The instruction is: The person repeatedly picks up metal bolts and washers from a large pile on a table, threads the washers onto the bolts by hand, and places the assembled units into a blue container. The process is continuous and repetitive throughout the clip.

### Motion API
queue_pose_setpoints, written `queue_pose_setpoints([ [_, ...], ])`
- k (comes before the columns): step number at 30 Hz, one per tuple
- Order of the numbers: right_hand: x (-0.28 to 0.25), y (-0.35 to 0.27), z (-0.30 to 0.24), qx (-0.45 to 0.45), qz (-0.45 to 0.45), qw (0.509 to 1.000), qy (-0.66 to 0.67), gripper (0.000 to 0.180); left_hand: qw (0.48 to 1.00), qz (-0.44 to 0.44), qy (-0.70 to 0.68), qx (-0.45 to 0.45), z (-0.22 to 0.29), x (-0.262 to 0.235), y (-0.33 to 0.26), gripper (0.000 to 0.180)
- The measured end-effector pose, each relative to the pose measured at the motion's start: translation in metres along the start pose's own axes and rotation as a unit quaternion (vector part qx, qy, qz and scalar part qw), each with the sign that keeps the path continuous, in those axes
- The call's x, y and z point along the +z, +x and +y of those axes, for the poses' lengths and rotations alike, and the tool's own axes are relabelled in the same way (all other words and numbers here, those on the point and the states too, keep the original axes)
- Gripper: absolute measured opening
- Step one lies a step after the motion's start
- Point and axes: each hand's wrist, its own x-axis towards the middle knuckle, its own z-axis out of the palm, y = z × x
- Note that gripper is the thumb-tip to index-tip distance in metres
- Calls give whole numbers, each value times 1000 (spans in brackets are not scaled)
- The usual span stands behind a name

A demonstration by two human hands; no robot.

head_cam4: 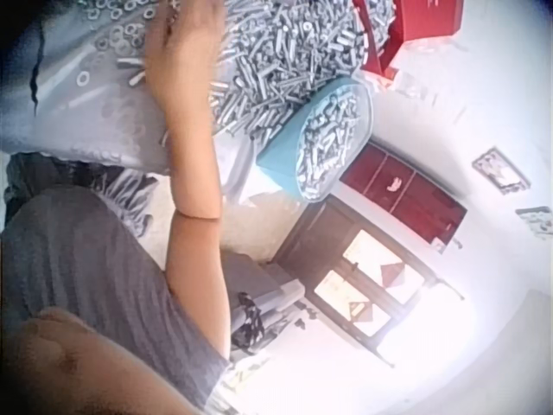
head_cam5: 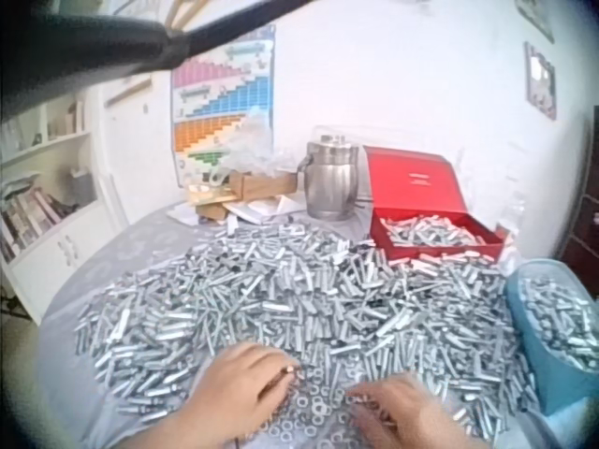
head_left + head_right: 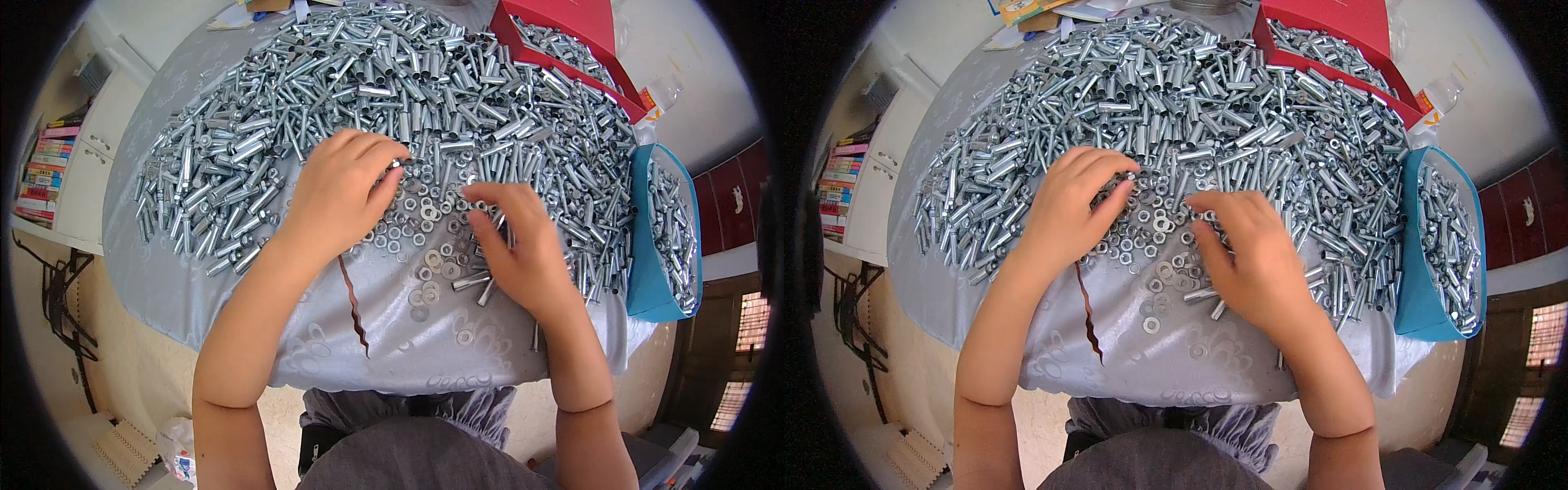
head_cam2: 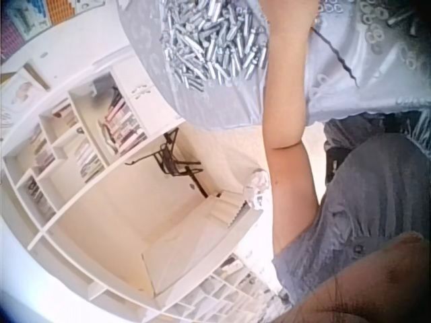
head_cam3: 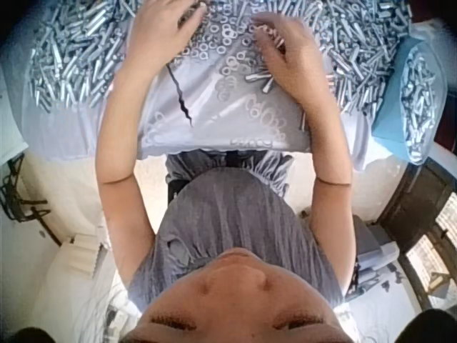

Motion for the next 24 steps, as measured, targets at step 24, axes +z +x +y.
queue_pose_setpoints([
  [24, -22, -3, -9, 19, -120, 989, -82, 17, 994, -46, 23, 96, 23, 23, -9, 28],
])
